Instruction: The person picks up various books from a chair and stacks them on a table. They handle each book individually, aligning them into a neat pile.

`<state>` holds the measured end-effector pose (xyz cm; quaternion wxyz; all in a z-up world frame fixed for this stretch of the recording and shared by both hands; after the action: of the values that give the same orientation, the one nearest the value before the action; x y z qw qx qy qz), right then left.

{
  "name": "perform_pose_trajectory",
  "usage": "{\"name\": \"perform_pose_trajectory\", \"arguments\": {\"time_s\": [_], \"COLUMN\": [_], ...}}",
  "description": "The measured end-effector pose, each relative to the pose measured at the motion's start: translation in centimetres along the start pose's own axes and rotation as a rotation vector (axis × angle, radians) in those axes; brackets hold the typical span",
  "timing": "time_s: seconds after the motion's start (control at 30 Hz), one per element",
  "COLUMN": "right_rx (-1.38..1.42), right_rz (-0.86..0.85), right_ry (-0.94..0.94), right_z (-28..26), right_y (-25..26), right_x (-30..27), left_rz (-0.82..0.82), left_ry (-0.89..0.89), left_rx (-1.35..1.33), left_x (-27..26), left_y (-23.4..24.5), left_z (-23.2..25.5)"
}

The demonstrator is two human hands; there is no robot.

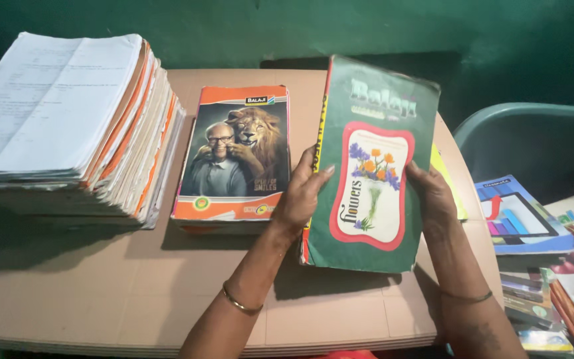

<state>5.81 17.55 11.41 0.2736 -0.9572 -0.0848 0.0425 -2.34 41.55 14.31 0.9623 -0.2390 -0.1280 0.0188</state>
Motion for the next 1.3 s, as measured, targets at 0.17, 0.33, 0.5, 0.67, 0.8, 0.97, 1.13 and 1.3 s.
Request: {"name": "perform_pose_trajectory", "arguments": {"time_s": [0.17,0.33,0.5,0.67,0.8,0.97,1.13,1.3], "right_rx": [-0.02,-0.101,-0.133,-0.022,0.012,0.015,-0.042,-0.168], "right_rz": [0.091,0.167,0.186,0.136,0.096,0.096,0.137,0.224], "right_ry": [-0.062,0.017,0.093,0.139,0.175,0.187,0.146,0.052], "right_z": [1.0,1.0,0.9,0.6,0.3,0.3,0.3,0.5], "right_y": [2.5,3.4,3.9,4.0,4.2,4.4,3.7,4.4], "right_x": [1.1,1.0,1.0,0.7,0.4,0.4,0.3,0.7], "left_rz": [0.022,0.02,0.06,-0.019,-0.053,-0.021,0.095,0.151], "left_ry": [0.12,0.147,0.178,0.1,0.073,0.045,0.106,0.138], "left_rx": [-0.057,-0.094,-0.073,0.045,0.058,0.05,0.056,0.076], "left_x": [-0.5,-0.7,-0.6,-1.1,-1.3,-1.0,-0.7,-0.6], "left_y": [0.3,1.1,1.1,0.3,0.0,0.4,1.1,1.3], "left_z": [-1.6,-2.8,-3.6,-2.6,-2.6,-3.7,-5.4,-6.9]}}
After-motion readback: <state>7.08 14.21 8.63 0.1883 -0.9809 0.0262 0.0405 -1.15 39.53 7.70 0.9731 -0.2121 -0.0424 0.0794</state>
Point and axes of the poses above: each hand's wrist, its own x-axis towards the middle knuckle, its own y-axis out of the back of the hand, z = x × y, the point moved 3 cm from there along x, towards the middle knuckle, and after that the axes turned 9 degrees about z, right-handed, at the moved point
